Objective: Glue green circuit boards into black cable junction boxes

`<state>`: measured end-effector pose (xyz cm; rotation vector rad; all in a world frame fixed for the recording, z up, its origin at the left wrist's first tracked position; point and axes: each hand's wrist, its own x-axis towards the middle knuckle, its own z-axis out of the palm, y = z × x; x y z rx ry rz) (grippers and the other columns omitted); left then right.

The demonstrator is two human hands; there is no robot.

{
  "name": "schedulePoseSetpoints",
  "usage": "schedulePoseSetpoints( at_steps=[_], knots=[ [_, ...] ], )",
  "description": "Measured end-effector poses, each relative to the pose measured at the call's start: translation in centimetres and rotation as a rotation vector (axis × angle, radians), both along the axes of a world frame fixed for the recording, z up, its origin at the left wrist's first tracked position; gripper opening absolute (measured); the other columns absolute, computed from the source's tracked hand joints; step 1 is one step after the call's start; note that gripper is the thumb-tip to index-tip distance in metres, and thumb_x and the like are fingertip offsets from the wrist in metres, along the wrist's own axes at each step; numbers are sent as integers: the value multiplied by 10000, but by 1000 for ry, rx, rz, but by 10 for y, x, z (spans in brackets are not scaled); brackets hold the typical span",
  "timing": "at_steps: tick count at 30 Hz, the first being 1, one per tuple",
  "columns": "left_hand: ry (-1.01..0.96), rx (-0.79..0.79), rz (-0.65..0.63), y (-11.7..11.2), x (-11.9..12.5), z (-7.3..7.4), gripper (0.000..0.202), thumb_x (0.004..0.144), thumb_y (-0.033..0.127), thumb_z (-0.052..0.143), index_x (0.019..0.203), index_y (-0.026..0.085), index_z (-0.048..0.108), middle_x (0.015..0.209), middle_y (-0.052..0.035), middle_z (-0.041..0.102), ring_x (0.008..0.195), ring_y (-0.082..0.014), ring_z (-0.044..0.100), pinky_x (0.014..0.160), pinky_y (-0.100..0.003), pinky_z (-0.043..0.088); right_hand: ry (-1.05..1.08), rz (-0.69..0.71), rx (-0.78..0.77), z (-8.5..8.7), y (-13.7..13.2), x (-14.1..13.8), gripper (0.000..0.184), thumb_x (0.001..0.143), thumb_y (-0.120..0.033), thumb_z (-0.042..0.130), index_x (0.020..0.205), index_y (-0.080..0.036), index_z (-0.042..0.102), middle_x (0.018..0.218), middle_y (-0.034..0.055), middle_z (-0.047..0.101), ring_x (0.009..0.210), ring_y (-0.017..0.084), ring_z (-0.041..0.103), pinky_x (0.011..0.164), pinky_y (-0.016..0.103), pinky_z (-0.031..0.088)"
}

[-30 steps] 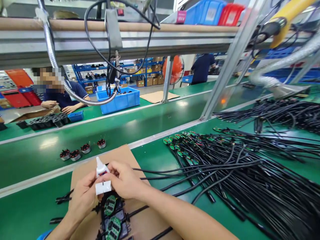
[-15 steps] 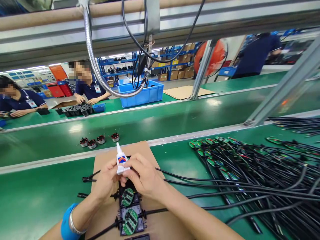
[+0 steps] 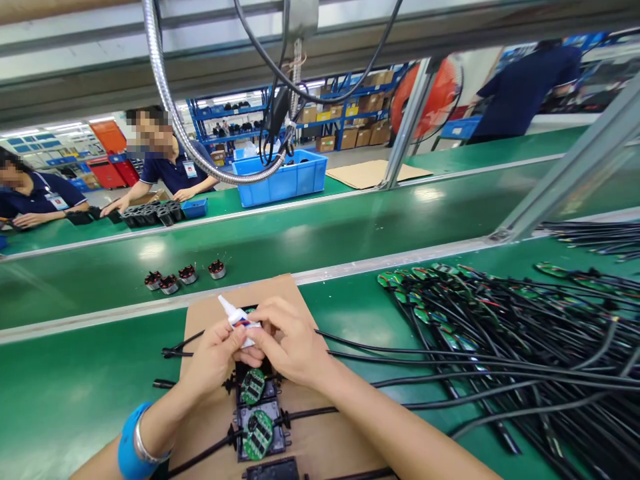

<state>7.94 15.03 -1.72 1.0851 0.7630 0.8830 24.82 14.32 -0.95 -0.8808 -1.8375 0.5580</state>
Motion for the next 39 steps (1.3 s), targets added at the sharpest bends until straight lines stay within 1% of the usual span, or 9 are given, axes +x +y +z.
schedulePoseSetpoints(
  at_steps=[4,11,16,20,24,27,32,35,39],
  knots=[
    [-34,-14,-2,2,-3,7,541,705,580,738,973,152,543,731,-14,633,566,-124,605,547,-242,507,-52,146,297,-2,5,4,302,855,-230,612,1150,-165,601,1088,126,558,935,183,593,783,306,513],
    [-33,7,-175,-7,-3,7,552,758,634,652,942,123,556,755,-52,635,648,-149,626,612,-269,518,-67,87,330,-8,6,2,91,922,-251,511,895,-185,568,805,62,591,778,164,574,680,272,487],
    [-16,122,-183,-11,0,3,479,848,574,587,1021,132,527,780,-53,637,674,-144,632,632,-262,518,95,-59,21,-16,-2,0,161,883,-329,581,965,-207,515,808,26,583,707,140,564,636,255,475],
    [-98,109,-84,-10,10,0,479,846,526,626,1110,139,520,882,-64,657,704,-134,632,685,-264,514,197,-20,-268,-19,-8,-7,295,901,-437,540,1071,-196,550,882,46,612,733,149,578,615,250,479],
    [-61,62,-72,-8,11,-1,552,785,590,653,1057,121,554,899,-82,669,735,-152,635,719,-287,517,260,4,-322,-6,-10,-11,275,889,-449,554,973,-190,593,831,43,635,699,155,593,580,250,479],
    [164,44,-153,-7,-5,3,449,822,513,634,993,99,598,821,-89,680,706,-172,640,684,-309,517,184,-3,-383,8,-3,-3,256,907,-422,533,991,-184,573,851,53,649,742,163,617,653,276,504],
    [785,585,-19,-1,-46,5,168,898,253,529,991,178,648,950,-59,689,875,-204,625,799,-360,489,-96,7,-482,22,35,11,265,892,-440,542,894,-175,537,699,5,584,583,127,547,538,248,448],
    [915,821,37,3,-58,-7,203,922,201,466,1027,168,637,1059,-77,671,1010,-227,589,897,-395,469,-281,69,-410,22,59,9,249,881,-414,554,849,-168,575,703,5,575,599,118,505,535,235,392],
    [1014,993,-54,0,-57,-24,302,935,176,439,1208,157,567,1265,-84,595,1144,-253,518,985,-434,437,-501,149,-319,24,80,1,236,878,-386,547,829,-160,592,661,-9,548,554,99,442,509,225,325]
  ],
)
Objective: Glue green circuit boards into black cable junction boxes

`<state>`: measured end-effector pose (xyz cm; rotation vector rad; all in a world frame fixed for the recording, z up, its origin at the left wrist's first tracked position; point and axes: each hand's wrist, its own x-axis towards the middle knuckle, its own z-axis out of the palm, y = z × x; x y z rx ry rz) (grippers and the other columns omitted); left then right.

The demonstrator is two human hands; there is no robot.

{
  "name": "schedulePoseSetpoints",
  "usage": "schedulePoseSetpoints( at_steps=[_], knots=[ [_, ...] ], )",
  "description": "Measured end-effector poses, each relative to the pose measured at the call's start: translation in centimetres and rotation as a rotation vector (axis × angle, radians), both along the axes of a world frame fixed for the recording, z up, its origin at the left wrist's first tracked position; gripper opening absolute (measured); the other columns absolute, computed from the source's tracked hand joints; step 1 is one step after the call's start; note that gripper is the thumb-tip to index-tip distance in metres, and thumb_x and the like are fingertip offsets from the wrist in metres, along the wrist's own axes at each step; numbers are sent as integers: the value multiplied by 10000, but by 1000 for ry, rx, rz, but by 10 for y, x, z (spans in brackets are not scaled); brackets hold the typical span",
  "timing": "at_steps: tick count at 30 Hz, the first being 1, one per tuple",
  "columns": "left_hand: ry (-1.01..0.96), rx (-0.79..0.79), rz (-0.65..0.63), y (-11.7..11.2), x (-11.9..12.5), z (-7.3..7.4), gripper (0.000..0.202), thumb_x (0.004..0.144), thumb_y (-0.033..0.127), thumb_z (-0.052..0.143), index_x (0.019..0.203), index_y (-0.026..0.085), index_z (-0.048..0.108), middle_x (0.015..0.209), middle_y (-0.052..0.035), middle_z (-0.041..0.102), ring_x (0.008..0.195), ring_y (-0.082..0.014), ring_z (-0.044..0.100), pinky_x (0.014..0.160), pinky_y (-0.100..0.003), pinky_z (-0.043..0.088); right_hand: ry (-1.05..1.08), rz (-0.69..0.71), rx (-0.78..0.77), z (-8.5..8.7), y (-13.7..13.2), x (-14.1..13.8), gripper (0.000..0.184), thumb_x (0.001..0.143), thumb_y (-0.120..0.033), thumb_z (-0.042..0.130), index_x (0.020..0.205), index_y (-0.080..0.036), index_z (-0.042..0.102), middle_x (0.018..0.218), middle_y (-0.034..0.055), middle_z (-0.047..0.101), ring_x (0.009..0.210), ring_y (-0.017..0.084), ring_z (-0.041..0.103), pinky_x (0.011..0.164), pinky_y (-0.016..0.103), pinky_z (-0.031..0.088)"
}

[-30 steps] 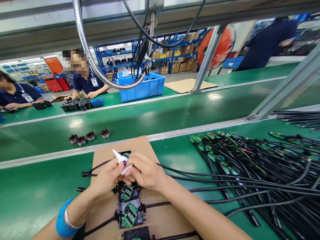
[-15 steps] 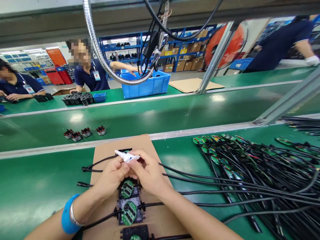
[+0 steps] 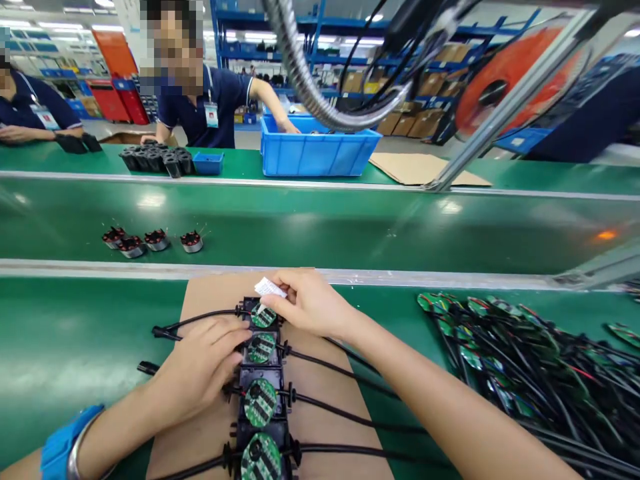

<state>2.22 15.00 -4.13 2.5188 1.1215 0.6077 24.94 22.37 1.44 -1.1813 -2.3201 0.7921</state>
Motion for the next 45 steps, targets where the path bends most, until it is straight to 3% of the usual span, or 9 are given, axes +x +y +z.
schedulePoseSetpoints(
  at_steps=[8,32,38,45],
  knots=[
    [122,42,-53,-6,3,-4,361,954,232,432,1301,161,504,1361,-61,539,1099,-254,529,934,-432,469,-129,162,119,1,14,-13,246,879,-372,537,801,-146,593,639,-6,532,552,96,424,534,226,291],
    [123,84,-66,-6,3,-8,374,961,225,415,1314,133,498,1386,-78,516,1131,-269,504,935,-466,470,-168,234,204,8,3,-1,191,874,-321,554,814,-155,626,587,-28,520,536,94,414,537,230,311],
    [57,145,-60,-11,3,-4,345,939,173,438,1263,133,548,1321,-81,576,1051,-253,536,867,-435,487,-150,230,204,8,0,5,179,874,-311,559,802,-158,619,582,-29,528,524,90,425,521,225,317],
    [27,246,-230,-23,1,-3,376,850,75,455,1196,97,599,1271,-101,616,977,-236,572,815,-394,511,-171,178,206,7,4,13,204,882,-352,547,827,-167,615,629,-16,546,538,92,428,521,226,320]
  ],
)
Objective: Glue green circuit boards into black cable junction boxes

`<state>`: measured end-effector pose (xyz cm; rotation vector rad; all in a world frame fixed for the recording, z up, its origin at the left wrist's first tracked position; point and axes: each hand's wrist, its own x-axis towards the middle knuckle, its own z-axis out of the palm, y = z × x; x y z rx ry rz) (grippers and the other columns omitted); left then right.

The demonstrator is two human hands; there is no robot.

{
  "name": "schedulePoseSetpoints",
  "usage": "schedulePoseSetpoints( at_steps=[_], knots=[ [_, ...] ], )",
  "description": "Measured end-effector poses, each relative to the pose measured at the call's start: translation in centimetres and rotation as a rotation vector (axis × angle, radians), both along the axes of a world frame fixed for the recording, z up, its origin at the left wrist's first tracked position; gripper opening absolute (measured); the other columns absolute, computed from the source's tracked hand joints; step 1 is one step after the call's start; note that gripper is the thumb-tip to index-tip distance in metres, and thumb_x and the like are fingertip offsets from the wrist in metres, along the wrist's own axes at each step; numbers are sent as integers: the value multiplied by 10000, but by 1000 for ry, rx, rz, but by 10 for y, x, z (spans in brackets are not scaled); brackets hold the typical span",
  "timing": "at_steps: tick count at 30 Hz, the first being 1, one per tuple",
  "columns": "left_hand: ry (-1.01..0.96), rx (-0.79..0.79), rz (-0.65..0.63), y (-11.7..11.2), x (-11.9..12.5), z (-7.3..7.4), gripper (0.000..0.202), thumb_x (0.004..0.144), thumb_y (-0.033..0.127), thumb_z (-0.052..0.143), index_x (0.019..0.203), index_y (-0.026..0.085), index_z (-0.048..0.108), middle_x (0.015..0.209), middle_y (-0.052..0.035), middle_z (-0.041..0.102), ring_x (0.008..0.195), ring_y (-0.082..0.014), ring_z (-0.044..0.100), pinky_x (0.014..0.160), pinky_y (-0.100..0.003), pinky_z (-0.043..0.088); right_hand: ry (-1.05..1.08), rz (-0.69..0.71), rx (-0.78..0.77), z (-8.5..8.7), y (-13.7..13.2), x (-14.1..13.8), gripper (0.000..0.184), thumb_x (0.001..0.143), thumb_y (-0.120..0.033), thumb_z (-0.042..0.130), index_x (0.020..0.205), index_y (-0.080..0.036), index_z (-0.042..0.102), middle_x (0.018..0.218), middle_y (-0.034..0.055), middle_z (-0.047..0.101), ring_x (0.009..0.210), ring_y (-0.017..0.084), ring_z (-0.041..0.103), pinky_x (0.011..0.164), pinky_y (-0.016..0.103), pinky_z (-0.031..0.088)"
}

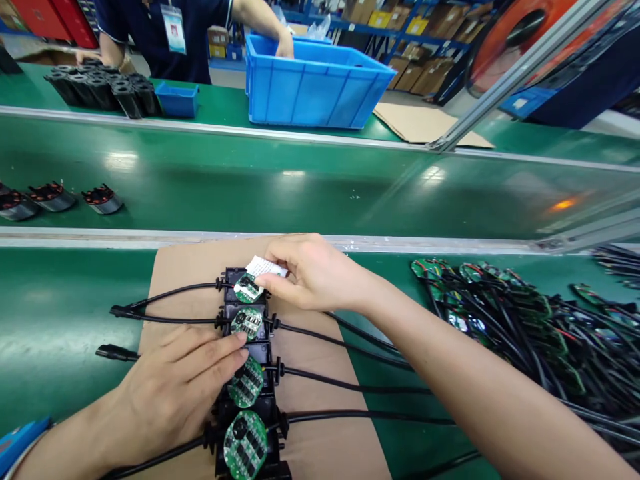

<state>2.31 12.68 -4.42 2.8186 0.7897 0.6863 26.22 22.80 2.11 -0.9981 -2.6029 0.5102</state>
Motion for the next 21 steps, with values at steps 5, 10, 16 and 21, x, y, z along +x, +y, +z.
schedulePoseSetpoints(
  at_steps=[5,10,16,21],
  knots=[
    [40,31,-21,-1,0,0,379,852,69,455,1200,92,602,1275,-90,618,944,-237,588,782,-387,538,11,4,-8,-2,4,-4,204,881,-344,555,829,-158,621,613,-28,531,520,83,421,511,222,306],
    [58,39,-35,-1,0,2,367,858,51,427,1167,93,622,1248,-98,636,875,-217,601,735,-364,548,5,21,19,-4,10,-11,208,889,-338,542,832,-157,628,597,-31,498,524,89,408,515,227,292],
    [87,51,-30,-5,0,0,356,869,58,427,1164,97,621,1259,-106,627,839,-195,599,720,-337,537,-4,19,48,-3,13,-8,225,884,-366,541,791,-171,602,605,-27,505,514,86,400,507,229,294],
    [137,80,-47,-8,-1,1,356,882,71,417,1186,78,601,1258,-126,624,773,-195,596,634,-323,515,63,-40,-45,5,-3,-4,190,859,-334,577,757,-175,594,560,-39,492,454,73,368,441,227,279]
  ],
)
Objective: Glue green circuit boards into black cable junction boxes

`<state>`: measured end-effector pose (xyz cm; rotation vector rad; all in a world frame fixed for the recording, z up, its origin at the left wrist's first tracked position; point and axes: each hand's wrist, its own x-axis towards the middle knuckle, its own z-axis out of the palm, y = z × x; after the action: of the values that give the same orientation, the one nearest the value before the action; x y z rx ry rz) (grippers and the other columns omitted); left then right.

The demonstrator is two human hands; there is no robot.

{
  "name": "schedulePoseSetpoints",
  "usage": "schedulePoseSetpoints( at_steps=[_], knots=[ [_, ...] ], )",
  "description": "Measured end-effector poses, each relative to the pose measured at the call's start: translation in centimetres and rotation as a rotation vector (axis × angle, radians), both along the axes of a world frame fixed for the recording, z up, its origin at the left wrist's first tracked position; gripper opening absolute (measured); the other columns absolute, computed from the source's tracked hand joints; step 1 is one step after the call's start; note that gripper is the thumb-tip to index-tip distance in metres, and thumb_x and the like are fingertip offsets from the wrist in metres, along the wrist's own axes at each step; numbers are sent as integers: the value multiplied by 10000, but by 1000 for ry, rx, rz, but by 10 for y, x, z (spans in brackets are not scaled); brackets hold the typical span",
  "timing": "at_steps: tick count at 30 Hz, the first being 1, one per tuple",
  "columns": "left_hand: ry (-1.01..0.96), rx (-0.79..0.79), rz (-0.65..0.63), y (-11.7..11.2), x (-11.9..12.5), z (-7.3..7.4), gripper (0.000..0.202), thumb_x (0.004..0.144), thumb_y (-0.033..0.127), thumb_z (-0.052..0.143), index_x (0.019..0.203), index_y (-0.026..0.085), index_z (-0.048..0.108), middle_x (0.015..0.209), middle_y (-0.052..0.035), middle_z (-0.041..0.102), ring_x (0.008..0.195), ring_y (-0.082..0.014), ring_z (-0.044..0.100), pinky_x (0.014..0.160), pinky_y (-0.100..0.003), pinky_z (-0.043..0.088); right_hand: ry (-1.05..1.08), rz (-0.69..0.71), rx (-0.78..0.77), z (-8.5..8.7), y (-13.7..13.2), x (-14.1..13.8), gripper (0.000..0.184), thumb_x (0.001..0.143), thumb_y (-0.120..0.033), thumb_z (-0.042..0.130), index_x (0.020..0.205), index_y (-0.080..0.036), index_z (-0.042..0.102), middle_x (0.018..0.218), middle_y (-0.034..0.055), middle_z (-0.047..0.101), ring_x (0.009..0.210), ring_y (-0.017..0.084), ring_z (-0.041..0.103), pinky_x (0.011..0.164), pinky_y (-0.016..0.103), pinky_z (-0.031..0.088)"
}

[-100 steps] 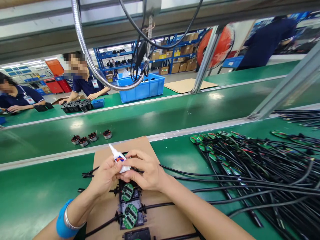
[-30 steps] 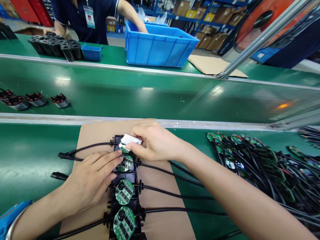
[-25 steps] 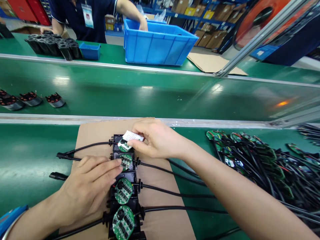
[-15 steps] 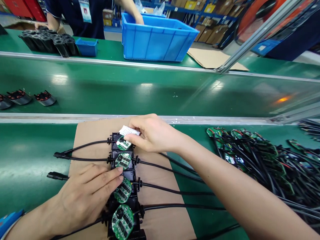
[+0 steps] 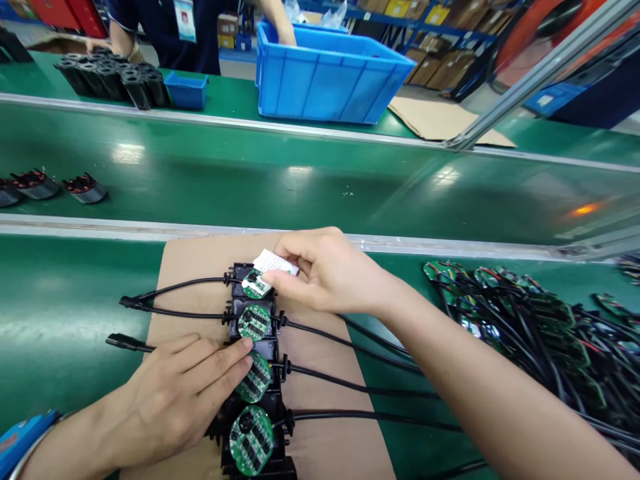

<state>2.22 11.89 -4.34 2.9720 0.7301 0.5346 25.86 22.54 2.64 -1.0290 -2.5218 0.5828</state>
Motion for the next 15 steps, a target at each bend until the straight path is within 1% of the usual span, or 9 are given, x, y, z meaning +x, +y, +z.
schedulePoseSetpoints(
  at_steps=[3,5,7,10,15],
  knots=[
    [26,15,-8,-1,-1,1,360,894,78,387,1186,70,599,1264,-143,617,758,-196,596,603,-319,504,56,76,-97,1,-12,-7,153,851,-291,594,754,-173,586,550,-50,487,451,64,372,423,211,272],
    [45,16,-8,-1,-1,2,369,901,80,374,1199,67,590,1268,-149,613,754,-196,599,598,-319,506,64,142,-124,-1,-16,-16,141,850,-270,595,752,-171,574,547,-57,460,460,61,373,433,204,272],
    [58,19,-10,-1,0,2,377,904,77,364,1214,62,578,1265,-156,612,753,-199,605,595,-324,512,46,190,-124,-4,-17,-24,148,849,-264,590,740,-169,556,562,-54,454,476,64,371,455,206,278],
    [47,17,-15,-1,1,2,377,912,75,350,1214,54,575,1256,-159,617,777,-211,615,592,-328,518,12,236,-119,-9,-16,-33,157,857,-262,571,738,-168,534,599,-37,483,508,73,384,491,213,293],
    [36,5,-11,0,1,3,367,918,85,353,1196,57,591,1240,-156,626,808,-215,611,604,-327,519,-16,289,-114,-9,-14,-35,166,866,-246,549,725,-164,521,623,-25,490,534,79,394,515,215,298]
  ],
)
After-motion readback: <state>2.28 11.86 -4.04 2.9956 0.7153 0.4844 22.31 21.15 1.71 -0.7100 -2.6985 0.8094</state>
